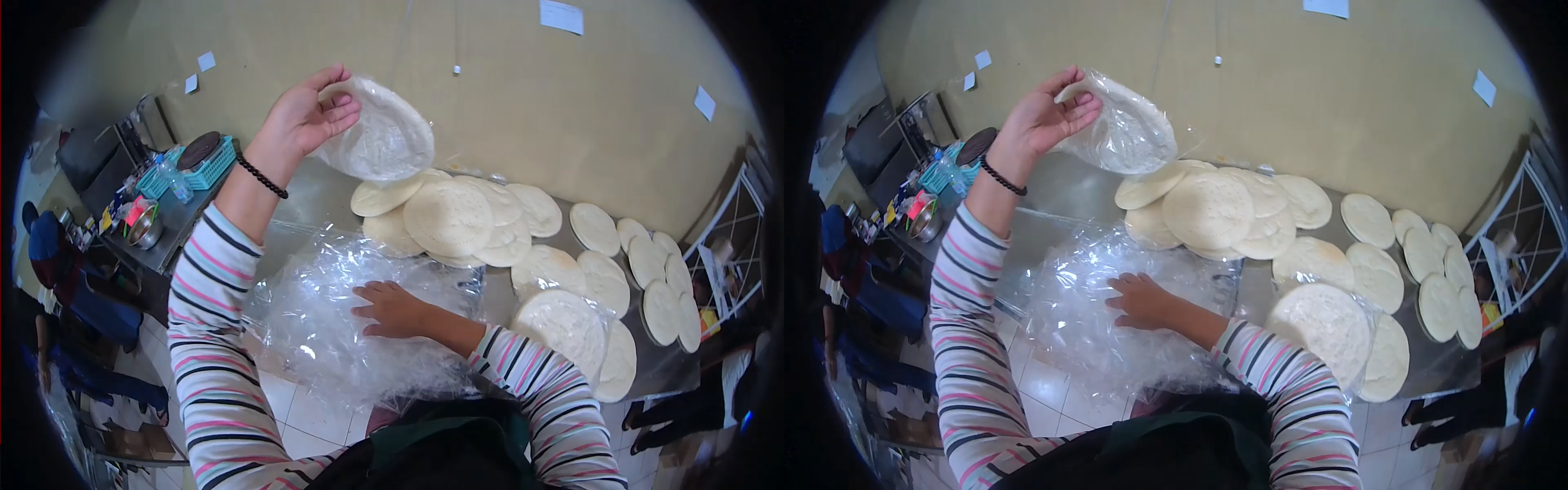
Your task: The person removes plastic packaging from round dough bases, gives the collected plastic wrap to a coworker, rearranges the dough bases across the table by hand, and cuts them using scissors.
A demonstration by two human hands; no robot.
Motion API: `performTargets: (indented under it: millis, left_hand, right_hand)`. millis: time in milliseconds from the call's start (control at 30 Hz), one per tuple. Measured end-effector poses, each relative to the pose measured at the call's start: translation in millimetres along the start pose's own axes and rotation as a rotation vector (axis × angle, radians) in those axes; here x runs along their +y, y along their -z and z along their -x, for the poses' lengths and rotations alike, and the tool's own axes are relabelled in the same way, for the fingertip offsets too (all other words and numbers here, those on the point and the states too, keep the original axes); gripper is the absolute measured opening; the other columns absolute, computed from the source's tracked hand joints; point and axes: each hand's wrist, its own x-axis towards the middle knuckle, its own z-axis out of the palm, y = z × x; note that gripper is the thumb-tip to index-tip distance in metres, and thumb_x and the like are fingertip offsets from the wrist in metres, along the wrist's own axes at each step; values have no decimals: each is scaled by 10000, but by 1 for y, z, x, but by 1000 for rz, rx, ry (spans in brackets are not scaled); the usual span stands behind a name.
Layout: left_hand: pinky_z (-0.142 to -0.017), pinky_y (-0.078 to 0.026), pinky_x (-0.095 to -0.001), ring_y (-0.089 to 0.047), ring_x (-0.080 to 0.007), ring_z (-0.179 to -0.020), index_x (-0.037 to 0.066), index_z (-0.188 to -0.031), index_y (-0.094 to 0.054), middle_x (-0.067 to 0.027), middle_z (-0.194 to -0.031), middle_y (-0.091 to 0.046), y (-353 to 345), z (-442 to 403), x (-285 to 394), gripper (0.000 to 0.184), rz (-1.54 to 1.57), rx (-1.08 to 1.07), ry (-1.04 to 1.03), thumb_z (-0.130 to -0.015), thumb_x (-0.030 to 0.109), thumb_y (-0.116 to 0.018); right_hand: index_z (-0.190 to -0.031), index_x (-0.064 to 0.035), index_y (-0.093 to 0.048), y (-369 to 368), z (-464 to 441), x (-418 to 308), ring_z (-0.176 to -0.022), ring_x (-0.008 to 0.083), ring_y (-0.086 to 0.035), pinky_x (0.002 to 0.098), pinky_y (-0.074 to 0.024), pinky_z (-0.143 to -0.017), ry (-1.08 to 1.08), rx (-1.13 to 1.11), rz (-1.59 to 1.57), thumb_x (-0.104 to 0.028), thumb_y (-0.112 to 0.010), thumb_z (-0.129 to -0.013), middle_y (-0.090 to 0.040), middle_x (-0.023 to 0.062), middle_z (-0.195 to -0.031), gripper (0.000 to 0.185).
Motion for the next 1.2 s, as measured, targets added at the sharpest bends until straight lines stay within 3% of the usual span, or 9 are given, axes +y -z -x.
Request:
performTargets:
  millis: [67, 167, 267, 367, 533, 667, 833, 1000, 1200]
  left_hand:
    - [-822, -519, -394, -563, -298, -901, 68, -997, -531, -150, -961, -464, -21, 16, 4, 201, -7, -80, 1, -887, 236, -532]
    - [-825, -526, -389, -576, -311, -902, 41, -987, -524, -168, -952, -486, -46, 44, 8, 204, -19, -221, -5, -894, 223, -521]
    - [-839, -522, -382, -576, -316, -932, 24, -979, -516, -179, -957, -494, -75, 77, 4, 207, -2, -357, -8, -900, 215, -511]
    - [-852, -516, -377, -564, -311, -978, 15, -981, -511, -180, -977, -493, -119, 108, -13, 217, 43, -475, 40, -908, 218, -496]
    - [-791, -517, -317, -558, -227, -981, 30, -1044, -505, -125, -1020, -493, -164, 138, -48, 265, -86, -714, -4, -916, 260, -478]
    - [-757, -430, -259, -518, -121, -882, 54, -1089, -514, -30, -957, -497, -181, 152, -85, 294, -446, -613, -262, -870, 249, -541]
    - [-827, -387, -305, -498, -178, -974, 88, -1059, -564, -69, -1043, -526, -192, 132, -169, 260, -987, -909, -810, -822, 195, -580]
    - [-959, -316, -451, -417, -320, -1162, 91, -1065, -581, -148, -1203, -475, -207, 112, -279, 275, -1135, -1132, -891, -805, 180, -593]
    - [-1023, -156, -568, -229, -399, -1296, 139, -1249, -482, -165, -1394, -302, -234, 95, -329, 402, -1261, -1189, -925, -871, 271, -510]
  right_hand:
    - [-1017, -95, -611, 16, 9, -7, -1028, 331, -519, 443, -412, -839, 45, 146, 5, -295, -595, -791, -545, 138, -1134, 302]
    - [-780, -74, -635, 85, 60, -36, -626, 286, -581, 351, -457, -654, -33, 721, -254, -152, -667, -749, -604, 69, -699, 90]
    - [-1197, -36, -429, 133, 131, -47, -948, 226, -541, 330, -439, -769, 40, 1446, 169, -132, -755, -671, -508, 154, -1121, 626]
    - [-1343, -48, -207, 149, 162, -47, -1104, 229, -448, 316, -421, -839, -199, 1326, -389, -125, -766, -660, -331, 174, -1320, 886]
    - [-1181, -13, -485, 142, 223, -52, -996, 167, -566, 326, -426, -910, -106, 1499, -1077, -99, -593, -835, -595, 110, -1064, 373]
    - [-1113, 38, -511, 180, 290, -71, -905, 186, -612, 302, -509, -773, -312, 1378, -1235, -202, -544, -875, -603, 127, -1033, 340]
    - [-1005, 25, -588, 161, 343, -25, -837, 134, -604, 263, -496, -722, -747, 1001, -1116, -264, -587, -853, -627, 89, -940, 327]
    - [-1009, -28, -598, 105, 391, 18, -754, 100, -526, 248, -438, -650, -980, 953, -444, -332, -544, -876, -580, 3, -814, 336]
    - [-931, -27, -619, 79, 426, -39, -746, 82, -522, 255, -431, -609, -1226, 946, -592, -269, -614, -827, -590, -2, -824, 263]
